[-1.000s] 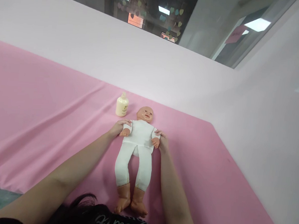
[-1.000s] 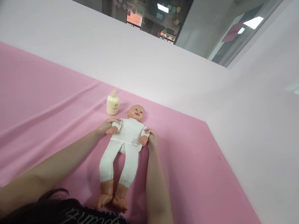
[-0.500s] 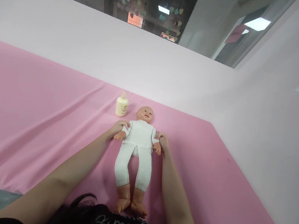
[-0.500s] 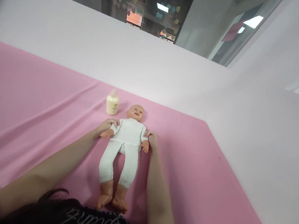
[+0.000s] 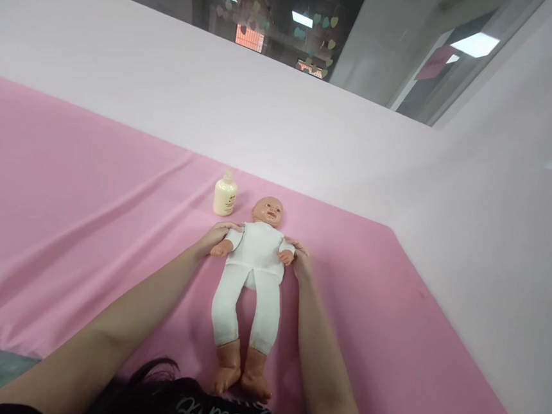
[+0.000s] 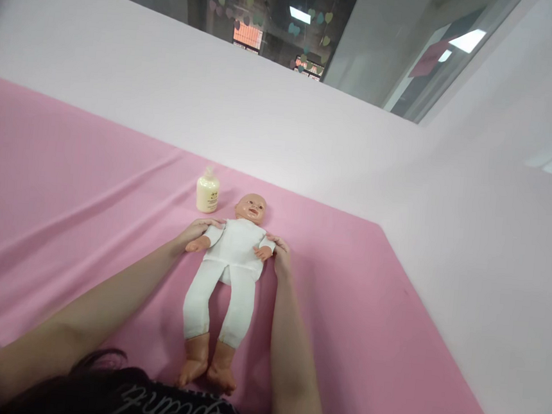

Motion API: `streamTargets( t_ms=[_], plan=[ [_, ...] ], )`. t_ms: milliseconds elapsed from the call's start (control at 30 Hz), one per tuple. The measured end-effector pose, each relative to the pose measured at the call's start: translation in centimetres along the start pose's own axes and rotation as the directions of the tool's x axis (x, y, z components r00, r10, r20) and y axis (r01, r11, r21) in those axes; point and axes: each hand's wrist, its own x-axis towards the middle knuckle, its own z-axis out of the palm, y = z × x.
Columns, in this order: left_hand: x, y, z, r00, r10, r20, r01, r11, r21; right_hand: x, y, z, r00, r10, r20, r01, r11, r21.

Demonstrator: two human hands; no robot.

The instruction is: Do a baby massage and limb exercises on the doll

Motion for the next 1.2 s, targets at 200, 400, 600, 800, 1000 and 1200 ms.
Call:
streamTargets(
  t_ms=[200,400,600,800,1000,1200],
  plan=[
    [0.3,0.1,0.2,1.000,-0.004,0.004,0.004,1.000,-0.022,0.0,-0.4,0.5,0.996,0.053,-0.076,-0.053,0.999,0.005],
    [0.6,-0.2,0.0,1.000,0.003,0.029,-0.004,0.999,0.036,-0.5,-0.6,0.7,0.996,0.070,-0.047,-0.073,0.995,-0.069],
    [-0.4,0.1,0.2,0.993,0.077,0.092,-0.088,0.989,0.119,-0.5,-0.6,0.5,0.999,0.051,0.006,-0.050,0.994,-0.093],
    [-0.1,0.0,0.0,0.985,0.101,0.138,-0.124,0.977,0.173,-0.3,-0.9,0.1,0.998,0.042,0.054,-0.028,0.973,-0.231],
    [0.1,-0.4,-0.8,0.984,0.113,0.135,-0.143,0.962,0.233,-0.3,-1.6,0.0,0.995,0.058,0.083,-0.030,0.952,-0.304],
    [0.6,-1.2,-1.5,0.970,0.211,0.120,-0.239,0.914,0.327,0.1,-1.0,-0.2,1.000,0.012,0.011,-0.008,0.951,-0.308]
  ],
)
